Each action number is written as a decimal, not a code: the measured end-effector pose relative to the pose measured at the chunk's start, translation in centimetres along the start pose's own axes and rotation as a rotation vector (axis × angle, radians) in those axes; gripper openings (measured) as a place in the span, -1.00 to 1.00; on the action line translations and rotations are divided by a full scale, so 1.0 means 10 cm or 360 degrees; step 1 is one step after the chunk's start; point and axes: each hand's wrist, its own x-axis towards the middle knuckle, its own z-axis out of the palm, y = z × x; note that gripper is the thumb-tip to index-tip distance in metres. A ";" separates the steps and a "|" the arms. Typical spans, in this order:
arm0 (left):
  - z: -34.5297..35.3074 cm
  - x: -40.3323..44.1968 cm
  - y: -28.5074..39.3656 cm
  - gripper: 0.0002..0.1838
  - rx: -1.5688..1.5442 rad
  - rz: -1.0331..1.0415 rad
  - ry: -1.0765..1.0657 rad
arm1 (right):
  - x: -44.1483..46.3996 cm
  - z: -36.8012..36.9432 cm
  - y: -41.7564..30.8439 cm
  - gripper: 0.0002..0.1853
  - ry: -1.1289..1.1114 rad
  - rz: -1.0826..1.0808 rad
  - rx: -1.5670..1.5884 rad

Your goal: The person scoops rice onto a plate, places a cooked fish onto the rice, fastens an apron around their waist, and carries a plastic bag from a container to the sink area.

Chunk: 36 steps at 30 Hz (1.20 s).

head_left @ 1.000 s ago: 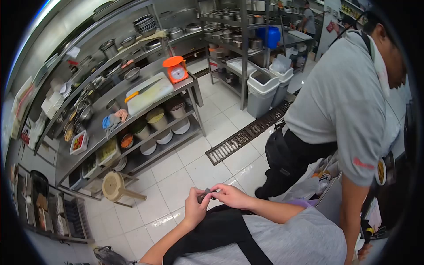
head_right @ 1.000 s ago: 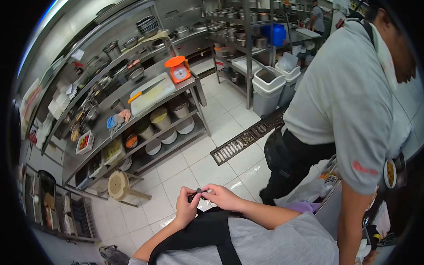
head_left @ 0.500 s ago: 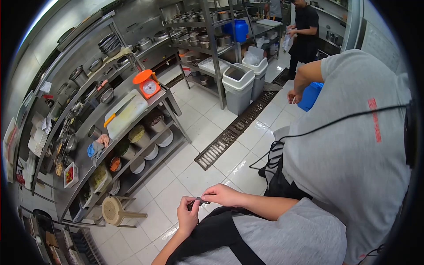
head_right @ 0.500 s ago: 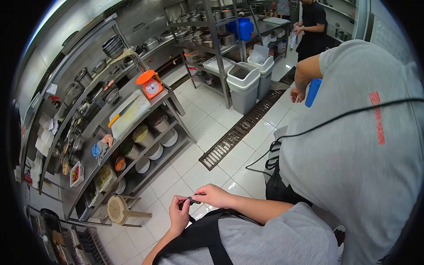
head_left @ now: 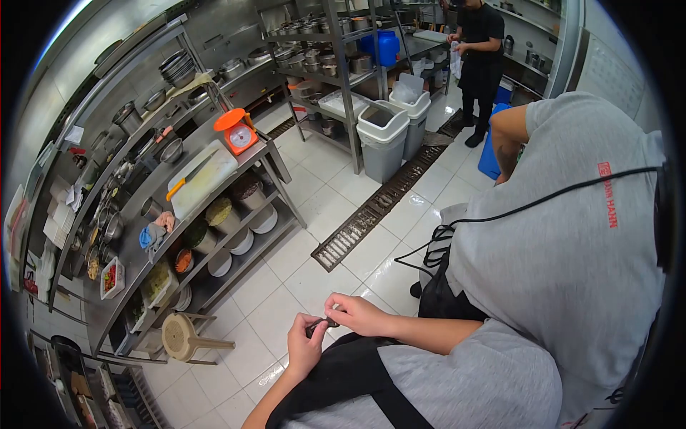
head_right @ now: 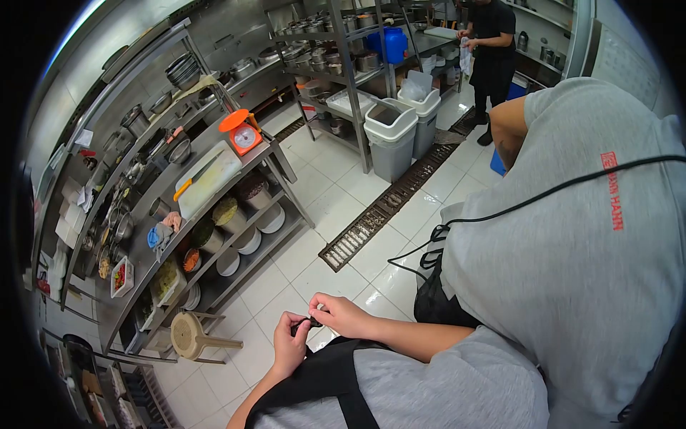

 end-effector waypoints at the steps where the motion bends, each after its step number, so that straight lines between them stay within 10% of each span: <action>1: -0.03 -0.01 0.00 -0.82 -0.0047 -0.0070 -0.0004 | 0.01 0.02 0.00 -0.78 -0.0007 -0.0007 -0.0004; 24: -1.20 -0.40 -0.38 -0.61 0.0029 -0.0222 0.0131 | 0.90 1.26 0.05 -0.82 -0.0430 0.0130 -0.0126; 36: -1.86 0.30 -0.85 -0.60 0.0230 -0.0352 -0.0565 | 1.44 1.15 0.32 -0.79 -0.0413 0.0606 0.0760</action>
